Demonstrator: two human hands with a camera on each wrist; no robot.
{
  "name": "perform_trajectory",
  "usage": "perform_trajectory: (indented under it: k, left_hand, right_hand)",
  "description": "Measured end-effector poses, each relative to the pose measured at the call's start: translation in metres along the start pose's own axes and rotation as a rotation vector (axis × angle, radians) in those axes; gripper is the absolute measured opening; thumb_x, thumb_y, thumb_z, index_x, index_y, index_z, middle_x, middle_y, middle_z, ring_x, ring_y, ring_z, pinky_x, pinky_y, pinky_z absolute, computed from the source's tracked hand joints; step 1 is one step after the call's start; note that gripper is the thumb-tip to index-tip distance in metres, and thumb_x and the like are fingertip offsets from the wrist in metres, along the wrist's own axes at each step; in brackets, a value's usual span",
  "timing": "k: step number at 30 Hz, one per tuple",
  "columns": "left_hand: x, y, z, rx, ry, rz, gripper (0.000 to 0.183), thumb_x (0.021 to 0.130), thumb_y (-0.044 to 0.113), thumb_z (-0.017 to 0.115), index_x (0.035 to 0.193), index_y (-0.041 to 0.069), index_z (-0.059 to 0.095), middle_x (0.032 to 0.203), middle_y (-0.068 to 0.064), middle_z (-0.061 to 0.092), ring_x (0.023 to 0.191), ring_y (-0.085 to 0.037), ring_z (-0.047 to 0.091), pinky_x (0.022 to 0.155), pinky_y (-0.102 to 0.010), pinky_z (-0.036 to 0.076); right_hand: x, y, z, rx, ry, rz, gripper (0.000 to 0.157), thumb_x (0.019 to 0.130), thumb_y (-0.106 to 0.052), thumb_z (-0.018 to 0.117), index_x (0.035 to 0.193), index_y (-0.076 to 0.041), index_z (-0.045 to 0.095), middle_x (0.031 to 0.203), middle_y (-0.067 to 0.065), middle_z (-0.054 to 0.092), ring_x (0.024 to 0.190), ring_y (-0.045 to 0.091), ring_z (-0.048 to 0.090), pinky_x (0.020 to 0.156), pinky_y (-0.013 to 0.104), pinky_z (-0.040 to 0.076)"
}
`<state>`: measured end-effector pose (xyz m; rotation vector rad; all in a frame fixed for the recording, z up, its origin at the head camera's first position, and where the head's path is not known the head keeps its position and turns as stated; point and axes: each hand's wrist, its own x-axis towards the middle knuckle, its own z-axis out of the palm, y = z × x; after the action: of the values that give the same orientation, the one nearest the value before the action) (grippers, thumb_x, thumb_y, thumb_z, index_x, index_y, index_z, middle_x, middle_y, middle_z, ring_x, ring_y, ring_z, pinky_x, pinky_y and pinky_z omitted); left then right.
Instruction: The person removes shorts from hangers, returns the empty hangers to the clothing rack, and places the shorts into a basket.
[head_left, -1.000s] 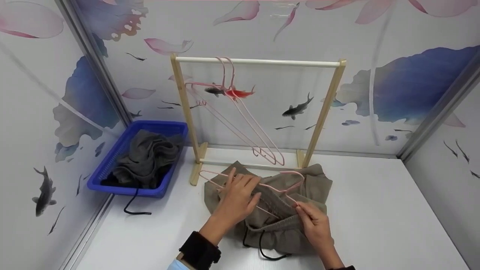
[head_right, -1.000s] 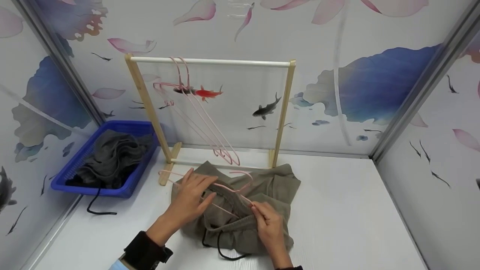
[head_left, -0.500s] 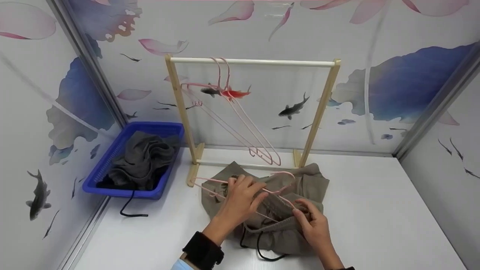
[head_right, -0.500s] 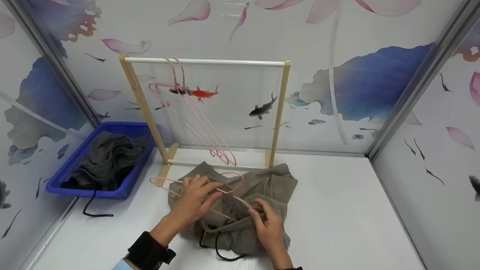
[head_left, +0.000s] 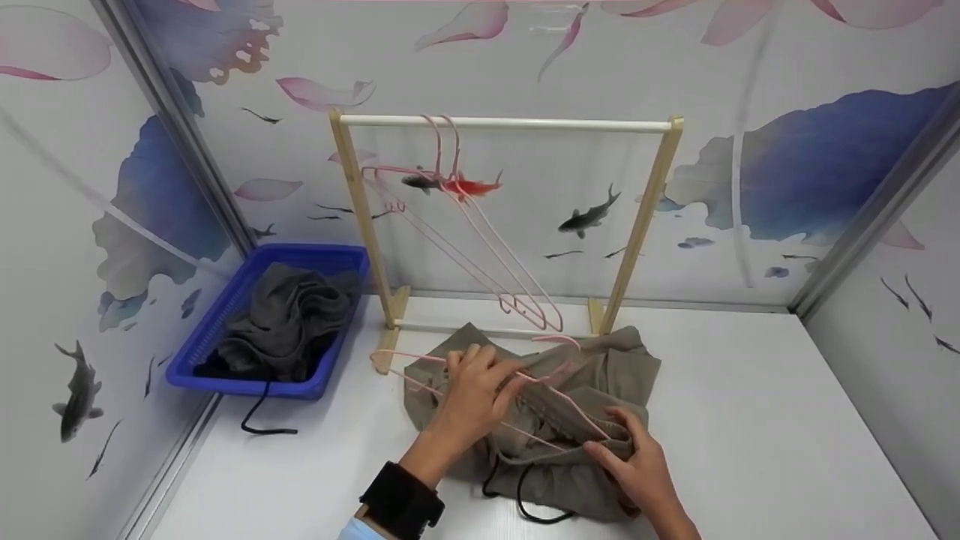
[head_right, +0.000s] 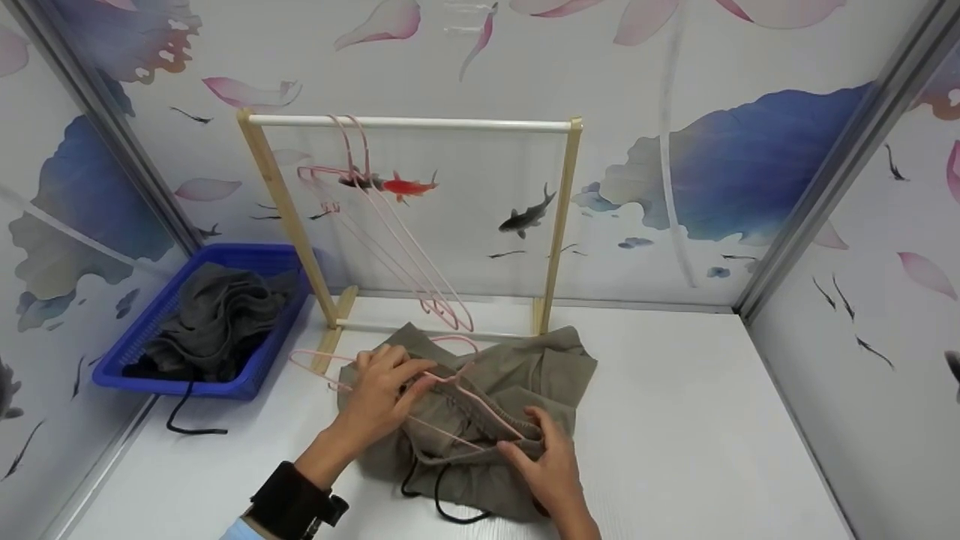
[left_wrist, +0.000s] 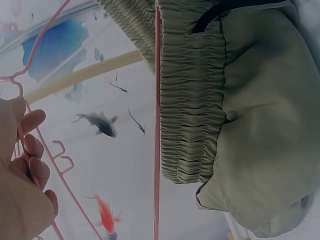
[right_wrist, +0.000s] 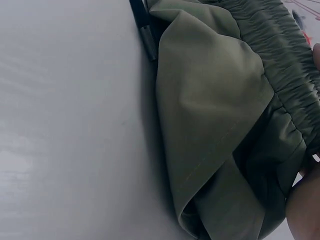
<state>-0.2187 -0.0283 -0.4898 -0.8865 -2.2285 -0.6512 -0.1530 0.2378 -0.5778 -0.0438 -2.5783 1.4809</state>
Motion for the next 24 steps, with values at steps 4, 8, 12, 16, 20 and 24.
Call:
perform_trajectory:
  k: [4, 8, 12, 16, 20, 24]
  left_hand:
    - [0.0, -0.001, -0.002, -0.001, -0.001, -0.012, 0.017, 0.097, 0.03, 0.07, 0.11, 0.02, 0.076, 0.082, 0.001, 0.044, 0.076, -0.016, 0.029, 0.079, -0.038, 0.017]
    - [0.0, -0.003, -0.003, -0.004, 0.019, -0.026, 0.014, 0.096, 0.03, 0.071, 0.105, 0.02, 0.076, 0.082, 0.001, 0.046, 0.075, -0.016, 0.032, 0.079, -0.038, 0.018]
    - [0.0, -0.006, -0.005, 0.008, 0.049, -0.042, 0.01, 0.096, 0.03, 0.071, 0.1, 0.021, 0.074, 0.082, 0.002, 0.048, 0.075, -0.017, 0.037, 0.078, -0.038, 0.021]
    - [0.0, -0.008, -0.008, 0.018, 0.071, -0.053, 0.009, 0.095, 0.03, 0.072, 0.097, 0.021, 0.074, 0.081, 0.002, 0.048, 0.075, -0.017, 0.039, 0.078, -0.039, 0.023]
    - [0.0, -0.01, -0.011, -0.001, 0.083, -0.062, 0.01, 0.094, 0.028, 0.073, 0.098, 0.019, 0.075, 0.081, 0.001, 0.048, 0.074, -0.018, 0.038, 0.077, -0.04, 0.022]
    - [0.0, -0.012, -0.014, -0.005, 0.099, -0.057, 0.009, 0.094, 0.027, 0.073, 0.097, 0.019, 0.075, 0.08, 0.001, 0.048, 0.073, -0.018, 0.037, 0.076, -0.041, 0.022]
  right_hand:
    - [-0.001, 0.002, -0.002, -0.014, -0.024, 0.006, 0.063, 0.09, -0.03, 0.083, 0.141, -0.004, 0.057, 0.14, 0.019, 0.061, 0.13, 0.041, 0.057, 0.107, 0.06, 0.043]
    - [-0.002, 0.004, -0.004, -0.033, -0.037, 0.023, 0.061, 0.089, -0.035, 0.082, 0.14, -0.007, 0.06, 0.135, 0.017, 0.064, 0.121, 0.036, 0.063, 0.1, 0.056, 0.049]
    - [-0.003, 0.007, -0.004, -0.058, -0.031, 0.014, 0.055, 0.089, -0.036, 0.082, 0.135, -0.012, 0.065, 0.128, 0.01, 0.068, 0.113, 0.03, 0.066, 0.094, 0.051, 0.051]
    - [-0.003, 0.012, -0.004, -0.08, -0.005, -0.032, 0.043, 0.089, -0.029, 0.083, 0.128, -0.015, 0.071, 0.121, 0.002, 0.071, 0.109, 0.025, 0.067, 0.095, 0.048, 0.052]
    - [-0.004, 0.016, -0.002, -0.09, 0.031, -0.083, 0.032, 0.089, -0.021, 0.082, 0.12, -0.017, 0.074, 0.114, -0.001, 0.072, 0.106, 0.017, 0.067, 0.093, 0.043, 0.054]
    - [-0.005, 0.019, 0.0, -0.077, 0.052, -0.115, 0.025, 0.089, -0.015, 0.08, 0.114, -0.016, 0.076, 0.109, -0.001, 0.073, 0.101, 0.009, 0.066, 0.089, 0.037, 0.054]
